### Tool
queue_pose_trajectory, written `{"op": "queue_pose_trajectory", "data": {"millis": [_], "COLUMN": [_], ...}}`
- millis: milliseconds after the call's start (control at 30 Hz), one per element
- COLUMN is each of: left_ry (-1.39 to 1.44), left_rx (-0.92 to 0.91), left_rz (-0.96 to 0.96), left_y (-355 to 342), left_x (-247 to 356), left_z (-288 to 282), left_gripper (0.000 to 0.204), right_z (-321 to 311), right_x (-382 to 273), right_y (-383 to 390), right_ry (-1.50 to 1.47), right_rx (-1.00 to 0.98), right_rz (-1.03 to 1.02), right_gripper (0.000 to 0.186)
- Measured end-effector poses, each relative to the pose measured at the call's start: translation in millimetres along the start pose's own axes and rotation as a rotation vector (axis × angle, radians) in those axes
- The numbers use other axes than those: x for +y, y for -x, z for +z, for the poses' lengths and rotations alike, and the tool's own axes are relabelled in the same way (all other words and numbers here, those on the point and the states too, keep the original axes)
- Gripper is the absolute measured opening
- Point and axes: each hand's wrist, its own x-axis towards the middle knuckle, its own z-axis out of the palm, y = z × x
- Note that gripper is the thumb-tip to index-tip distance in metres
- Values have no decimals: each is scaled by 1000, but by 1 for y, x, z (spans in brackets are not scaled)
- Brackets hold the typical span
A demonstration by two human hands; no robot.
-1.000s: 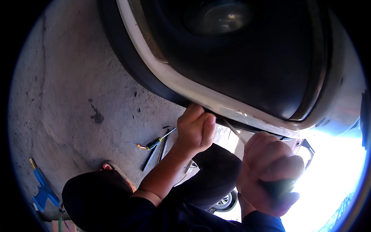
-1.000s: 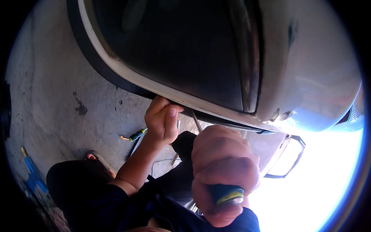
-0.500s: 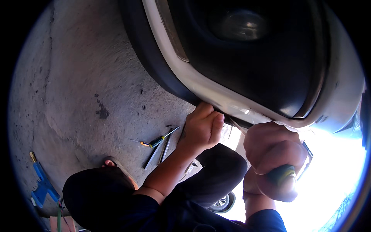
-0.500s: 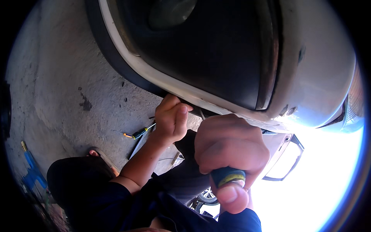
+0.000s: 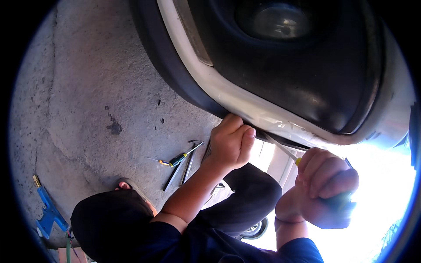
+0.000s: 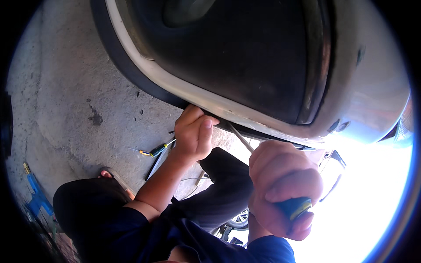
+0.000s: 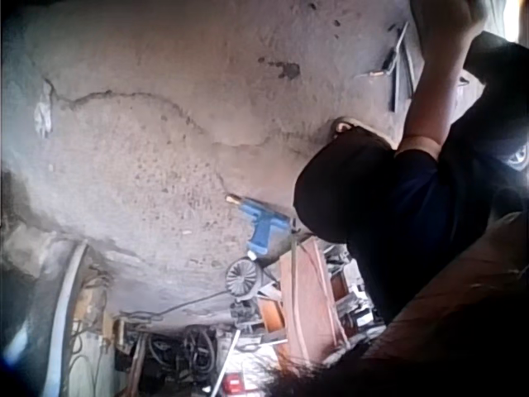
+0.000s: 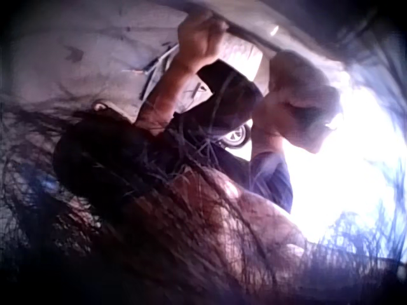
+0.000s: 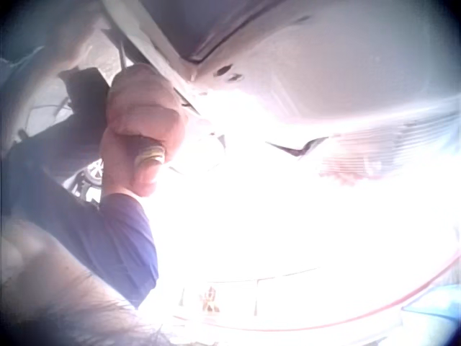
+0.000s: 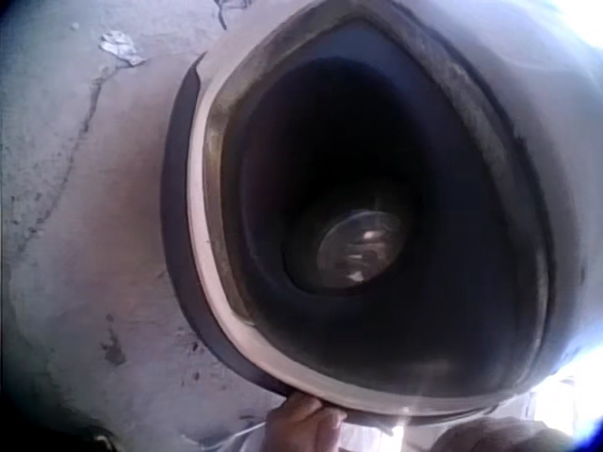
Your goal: The person uses a screwdriver to pry and adjust the plastic trim and bumper cover near the front wheel of a white car. They repeatedly insert the tool into the seam between the trim and the body, applying leverage to align the parts.
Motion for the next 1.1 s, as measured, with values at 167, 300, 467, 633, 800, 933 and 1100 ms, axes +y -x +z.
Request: {"op": "queue_pose_trajectory", "data": {"millis": [167, 300, 467, 633, 800, 933, 1100], "left_ry": [-12, -8, 2, 10, -6, 9, 22], "left_rx": [-16, -22, -15, -16, -1, 6, 71], "left_rz": [-10, 9, 21, 24, 26, 44, 106], "left_y": [1, -1, -1, 0, -1, 0, -3], "left_x": [-1, 0, -4, -3, -4, -4, -8], "left_z": [-1, -1, -1, 0, -2, 0, 5], "left_gripper": [34, 35, 38, 39, 40, 37, 34], "right_z": [-1, 3, 4, -3, 1, 4, 2], "right_x": [3, 0, 0, -2, -11, -5, -2], "right_y": [-1, -3, -4, -1, -7, -1, 1], "right_ry": [10, 44, 8, 23, 40, 43, 109], "right_rx": [-24, -6, 13, 59, 6, -23, -100], "right_rz": [-54, -22, 13, -1, -23, -41, -96], "right_gripper": [48, 28, 30, 32, 34, 36, 37]}}
